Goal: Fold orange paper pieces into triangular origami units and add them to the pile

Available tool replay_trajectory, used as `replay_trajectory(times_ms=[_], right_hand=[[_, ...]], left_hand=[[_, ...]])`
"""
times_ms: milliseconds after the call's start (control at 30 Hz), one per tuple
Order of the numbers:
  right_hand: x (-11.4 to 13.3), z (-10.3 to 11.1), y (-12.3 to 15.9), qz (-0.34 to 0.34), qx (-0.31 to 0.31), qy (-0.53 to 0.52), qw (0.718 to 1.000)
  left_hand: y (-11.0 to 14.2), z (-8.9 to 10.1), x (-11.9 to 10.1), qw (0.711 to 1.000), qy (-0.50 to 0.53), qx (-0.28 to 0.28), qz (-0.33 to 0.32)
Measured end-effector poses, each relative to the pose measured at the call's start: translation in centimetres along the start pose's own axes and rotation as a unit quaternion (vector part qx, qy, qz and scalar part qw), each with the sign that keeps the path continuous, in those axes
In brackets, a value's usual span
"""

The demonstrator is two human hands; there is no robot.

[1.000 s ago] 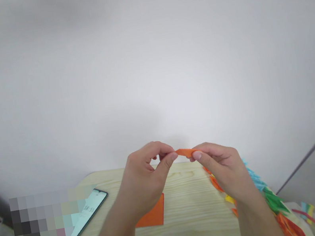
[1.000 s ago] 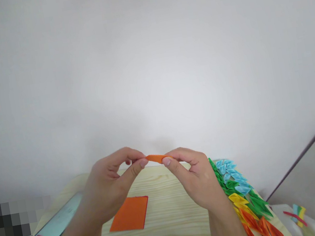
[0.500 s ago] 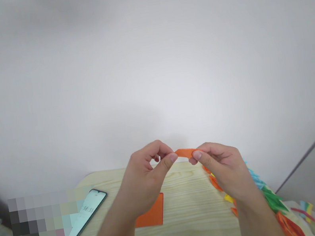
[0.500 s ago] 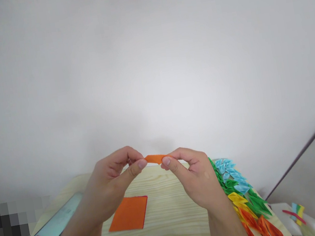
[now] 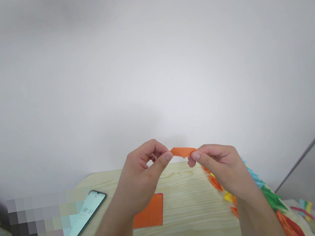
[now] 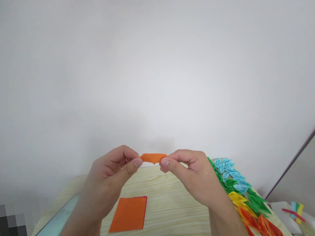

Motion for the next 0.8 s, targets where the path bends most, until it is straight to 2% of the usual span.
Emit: replay_trajectory(times_ms=[433, 667, 800], right_hand=[[1.3, 0.7, 0.2, 0.010, -0.008, 0.016, 1.000], [0.2, 0.5, 0.2, 0.014, -0.022, -0.005, 1.000], [0.0, 0.9, 0.2, 0.026, -0.055, -0.035, 0.998]], left_hand=[[-0.1, 0.3, 0.2, 0.999, 0.030, -0.018, 0.003], [-0.3, 0.4, 0.0, 0.999, 0.043, -0.021, 0.000], [-0.4, 0.2, 0.1, 0.998, 0.049, -0.022, 0.013]])
Point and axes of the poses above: each hand's wrist, its own y-axis away from the middle knuckle, its own z-axis out of the back of the hand, x = y × z, the point moved 10 cm from there along -y, towards the middle knuckle, and after that the axes turned 5 degrees about x, right-handed, at the moved point
